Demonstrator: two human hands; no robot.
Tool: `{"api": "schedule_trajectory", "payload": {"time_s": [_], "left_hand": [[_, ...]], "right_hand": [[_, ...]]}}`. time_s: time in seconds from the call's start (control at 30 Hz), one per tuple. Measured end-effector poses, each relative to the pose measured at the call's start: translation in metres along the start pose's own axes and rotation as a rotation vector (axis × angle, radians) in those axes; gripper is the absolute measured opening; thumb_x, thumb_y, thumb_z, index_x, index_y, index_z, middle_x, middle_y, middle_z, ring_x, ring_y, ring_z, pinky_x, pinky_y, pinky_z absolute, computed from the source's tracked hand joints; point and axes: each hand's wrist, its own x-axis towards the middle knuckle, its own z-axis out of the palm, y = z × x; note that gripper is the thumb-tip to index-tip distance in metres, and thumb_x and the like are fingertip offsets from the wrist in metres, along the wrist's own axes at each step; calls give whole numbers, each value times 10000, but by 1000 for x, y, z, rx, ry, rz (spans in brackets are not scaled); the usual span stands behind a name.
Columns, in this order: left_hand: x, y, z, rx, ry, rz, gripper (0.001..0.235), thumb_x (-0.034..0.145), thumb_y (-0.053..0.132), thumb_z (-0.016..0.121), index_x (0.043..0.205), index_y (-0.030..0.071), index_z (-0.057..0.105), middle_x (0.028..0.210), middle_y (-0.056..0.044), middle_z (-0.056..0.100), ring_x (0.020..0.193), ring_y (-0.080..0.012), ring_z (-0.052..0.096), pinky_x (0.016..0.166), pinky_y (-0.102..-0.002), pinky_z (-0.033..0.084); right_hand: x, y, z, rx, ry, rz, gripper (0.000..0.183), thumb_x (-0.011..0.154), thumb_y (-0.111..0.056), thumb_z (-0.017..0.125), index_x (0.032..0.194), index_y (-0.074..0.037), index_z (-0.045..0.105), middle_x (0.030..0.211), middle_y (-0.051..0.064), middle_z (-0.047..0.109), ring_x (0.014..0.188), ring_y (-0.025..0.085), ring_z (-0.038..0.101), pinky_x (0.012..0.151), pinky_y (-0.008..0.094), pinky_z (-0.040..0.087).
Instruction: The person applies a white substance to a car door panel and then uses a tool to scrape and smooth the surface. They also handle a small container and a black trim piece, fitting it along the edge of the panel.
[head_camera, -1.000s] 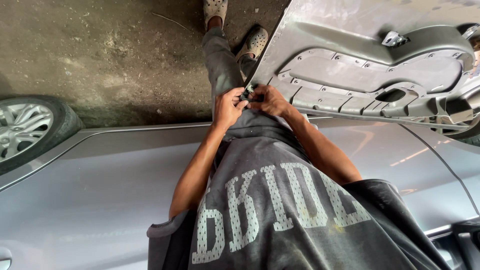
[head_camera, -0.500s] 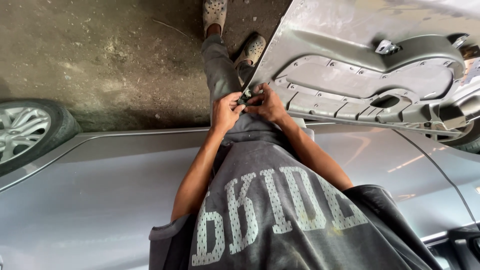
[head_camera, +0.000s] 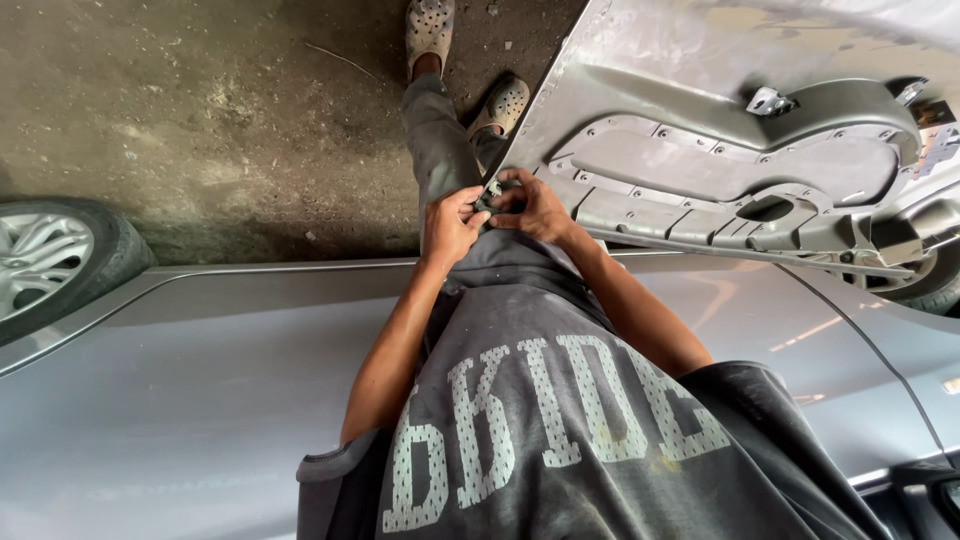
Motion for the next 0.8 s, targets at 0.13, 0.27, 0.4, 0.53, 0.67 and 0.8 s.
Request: {"api": "schedule_trajectory", "payload": {"time_s": [0.13,0.27,0.4,0.53,0.67,0.8], "left_hand": [[0,3,-3,-16,-30,-87,436,832,-29,795,1253,-10,684,1016,-188,785,886,-214,796,769,-315,636],[-1,-5,1,-61,-12,-24,430,822,-53,791,1235,-22,675,1048,-185,773,882,-219,790,741,-312,640],[-1,-9,5,-58,-9,-43,429,833,-54,784,1247,-21,681,1008,-175,781,886,-208,791,763,-299,638],[1,0,5,-47,-14,-78,426,830,-43,801,1240,-30,687,994,-167,787,868,-192,787,765,-291,638],[-1,-16,12,-106,-30,-69,426,837,-57,793,1247,-42,676,1025,-159,780,883,-184,776,771,-288,635],[0,-22,17,-147,-32,-79,436,851,-75,774,1273,-39,669,1038,-147,782,913,-168,774,799,-278,632]], "right_hand": [[0,-2,-2,113,-118,-95,777,831,-51,872,1469,-103,432,1145,51,747,1042,128,610,976,332,498],[-1,-16,-9,-2,-200,-122,794,867,-97,848,1508,-116,379,1103,57,747,1109,140,653,1031,329,486],[-7,-24,-12,-174,-175,-129,812,868,-192,845,1518,-105,366,1140,53,760,1131,178,670,986,351,517],[-11,-22,-18,-264,-140,-198,837,862,-275,850,1528,-89,379,1144,55,772,1143,206,690,920,355,550],[-19,-30,-16,-319,-116,-178,849,872,-331,829,1540,-85,365,1150,46,769,1086,216,710,868,355,553],[-17,-16,-19,-384,-90,-135,816,903,-348,780,1548,-83,356,1188,55,740,1038,289,693,890,380,531]]}}
